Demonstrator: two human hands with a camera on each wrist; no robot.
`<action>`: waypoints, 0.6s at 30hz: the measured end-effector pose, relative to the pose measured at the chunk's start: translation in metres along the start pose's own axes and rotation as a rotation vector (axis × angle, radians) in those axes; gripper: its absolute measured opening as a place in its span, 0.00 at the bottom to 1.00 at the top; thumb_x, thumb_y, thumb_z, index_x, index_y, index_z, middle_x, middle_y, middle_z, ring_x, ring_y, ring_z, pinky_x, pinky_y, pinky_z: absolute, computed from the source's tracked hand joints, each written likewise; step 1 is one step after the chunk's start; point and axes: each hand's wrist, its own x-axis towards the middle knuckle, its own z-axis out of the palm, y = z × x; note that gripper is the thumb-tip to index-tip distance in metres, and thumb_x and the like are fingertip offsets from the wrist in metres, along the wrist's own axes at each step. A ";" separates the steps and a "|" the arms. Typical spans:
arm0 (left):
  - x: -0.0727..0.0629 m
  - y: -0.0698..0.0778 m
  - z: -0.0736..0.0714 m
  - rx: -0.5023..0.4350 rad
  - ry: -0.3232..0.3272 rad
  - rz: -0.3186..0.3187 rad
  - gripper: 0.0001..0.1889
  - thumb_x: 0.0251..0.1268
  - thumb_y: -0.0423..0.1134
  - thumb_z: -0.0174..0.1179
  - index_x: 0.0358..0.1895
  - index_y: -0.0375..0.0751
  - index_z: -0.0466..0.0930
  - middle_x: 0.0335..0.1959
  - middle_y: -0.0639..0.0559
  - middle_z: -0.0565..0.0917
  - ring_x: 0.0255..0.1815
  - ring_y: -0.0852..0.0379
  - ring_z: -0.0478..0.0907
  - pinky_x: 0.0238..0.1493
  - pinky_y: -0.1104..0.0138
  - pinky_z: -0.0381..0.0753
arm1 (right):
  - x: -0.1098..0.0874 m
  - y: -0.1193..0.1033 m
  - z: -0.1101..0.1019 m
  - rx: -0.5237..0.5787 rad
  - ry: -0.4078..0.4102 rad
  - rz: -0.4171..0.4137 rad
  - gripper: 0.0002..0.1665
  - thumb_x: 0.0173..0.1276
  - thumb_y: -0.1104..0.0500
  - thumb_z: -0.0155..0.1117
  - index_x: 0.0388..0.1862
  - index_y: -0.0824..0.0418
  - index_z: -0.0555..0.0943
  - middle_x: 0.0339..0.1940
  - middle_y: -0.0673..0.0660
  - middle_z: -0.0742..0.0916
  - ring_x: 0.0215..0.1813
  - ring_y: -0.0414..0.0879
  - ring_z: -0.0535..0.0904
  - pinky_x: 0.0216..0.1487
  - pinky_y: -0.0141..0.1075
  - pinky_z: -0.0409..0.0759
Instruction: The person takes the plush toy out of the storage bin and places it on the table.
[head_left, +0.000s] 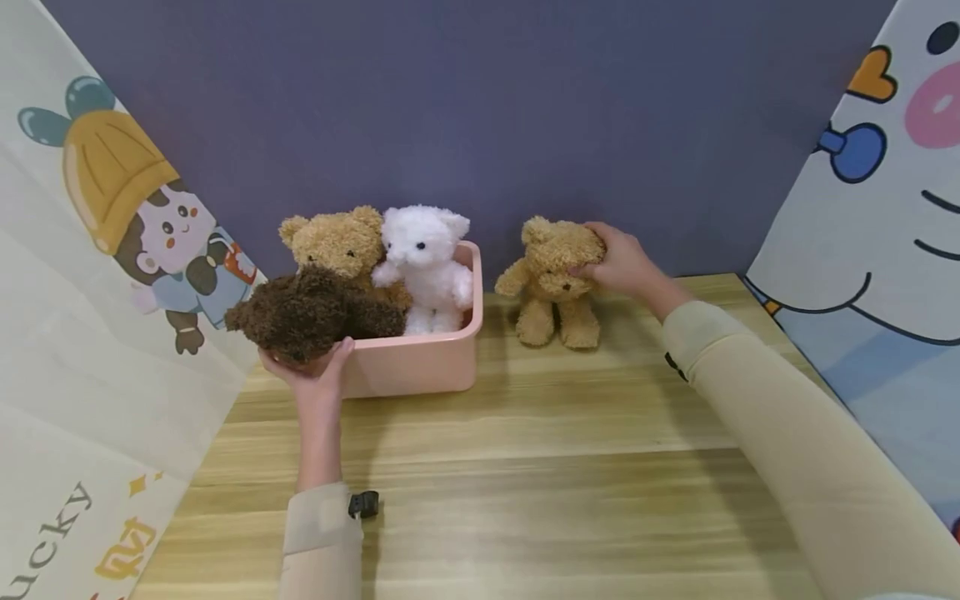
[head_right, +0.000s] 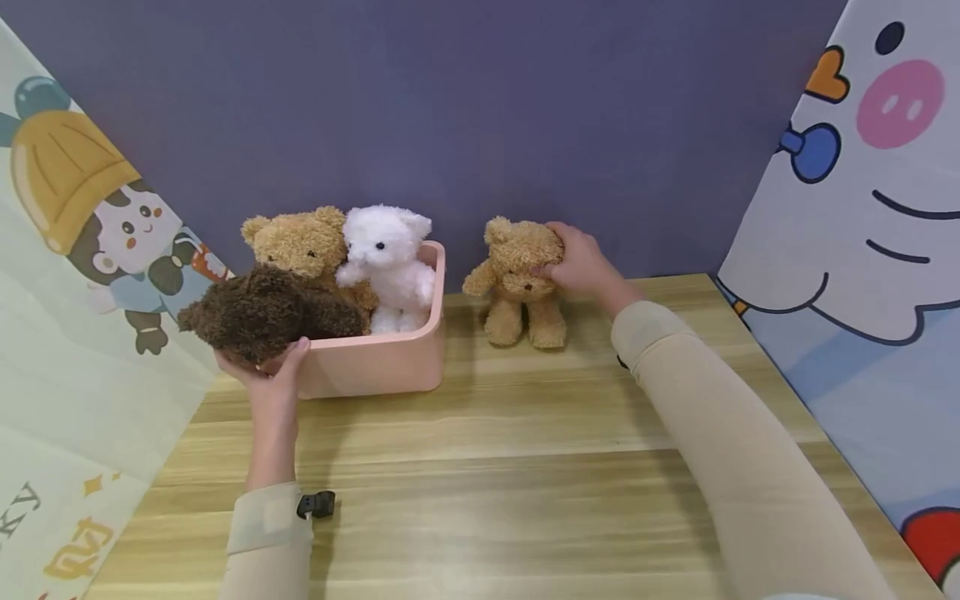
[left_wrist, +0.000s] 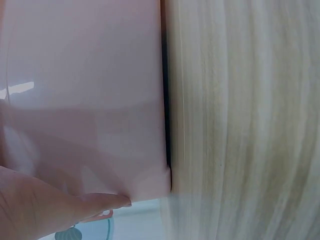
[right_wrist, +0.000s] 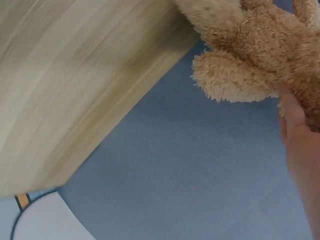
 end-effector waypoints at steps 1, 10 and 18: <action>0.000 0.000 0.000 0.002 0.003 0.001 0.74 0.60 0.41 0.80 0.84 0.71 0.19 0.90 0.49 0.34 0.55 0.59 0.86 0.71 0.68 0.82 | 0.001 0.001 0.001 -0.046 -0.020 -0.023 0.54 0.76 0.49 0.71 0.90 0.56 0.51 0.86 0.68 0.63 0.84 0.70 0.60 0.81 0.69 0.65; 0.001 -0.001 -0.001 0.009 0.009 -0.010 0.73 0.61 0.41 0.80 0.84 0.71 0.18 0.90 0.47 0.34 0.55 0.59 0.86 0.70 0.67 0.83 | 0.010 -0.015 -0.002 -0.295 -0.142 -0.154 0.50 0.72 0.75 0.48 0.90 0.56 0.50 0.87 0.69 0.59 0.86 0.70 0.55 0.82 0.67 0.65; 0.001 -0.002 -0.001 0.004 0.016 -0.011 0.73 0.61 0.40 0.79 0.85 0.70 0.18 0.90 0.45 0.36 0.55 0.59 0.86 0.68 0.68 0.85 | 0.020 -0.014 0.006 -0.215 -0.156 0.023 0.50 0.85 0.58 0.53 0.91 0.47 0.35 0.89 0.71 0.42 0.87 0.73 0.47 0.81 0.71 0.63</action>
